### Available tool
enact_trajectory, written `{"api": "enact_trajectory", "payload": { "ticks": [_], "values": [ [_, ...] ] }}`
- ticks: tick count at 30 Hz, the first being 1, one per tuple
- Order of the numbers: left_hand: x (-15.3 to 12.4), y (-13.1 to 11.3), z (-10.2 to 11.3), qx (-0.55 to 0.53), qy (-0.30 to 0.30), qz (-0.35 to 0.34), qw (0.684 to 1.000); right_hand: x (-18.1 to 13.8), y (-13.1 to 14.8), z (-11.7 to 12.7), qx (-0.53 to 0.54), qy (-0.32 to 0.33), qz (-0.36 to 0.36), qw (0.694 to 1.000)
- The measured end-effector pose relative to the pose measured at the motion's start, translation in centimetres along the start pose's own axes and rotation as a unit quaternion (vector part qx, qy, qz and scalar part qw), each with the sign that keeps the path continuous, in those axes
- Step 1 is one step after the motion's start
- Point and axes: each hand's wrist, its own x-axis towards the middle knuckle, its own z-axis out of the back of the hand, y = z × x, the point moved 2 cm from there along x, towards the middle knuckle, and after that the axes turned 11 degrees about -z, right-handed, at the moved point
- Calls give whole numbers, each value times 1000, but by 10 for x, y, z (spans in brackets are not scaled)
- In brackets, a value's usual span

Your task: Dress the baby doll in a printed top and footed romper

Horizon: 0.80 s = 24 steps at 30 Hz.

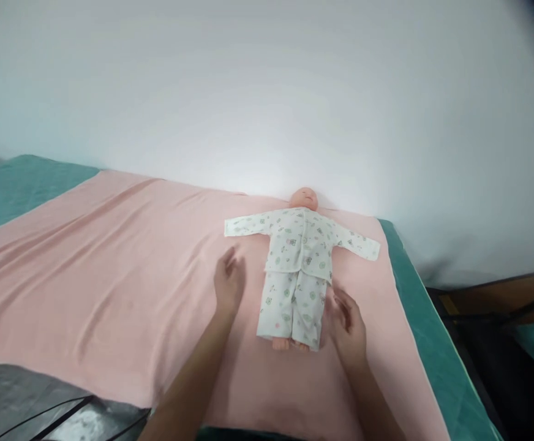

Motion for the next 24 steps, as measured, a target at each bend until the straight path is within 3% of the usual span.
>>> {"api": "enact_trajectory", "payload": {
  "ticks": [4,6,11,15,19,24],
  "values": [
    [-85,-4,12,20,224,-109,968,-44,-12,-5,-53,107,87,989],
    [-114,2,18,49,276,-184,942,-55,-18,-5,-120,126,139,975],
    [-130,14,21,175,261,-210,926,-60,-20,-9,-252,59,201,945],
    [-124,4,17,251,274,-189,909,-66,-10,-12,-278,66,226,931],
    [-129,-13,26,221,263,-136,929,-83,4,-3,-276,59,284,916],
    [-141,-27,33,156,254,-124,946,-90,1,6,-313,57,296,901]
  ]
}}
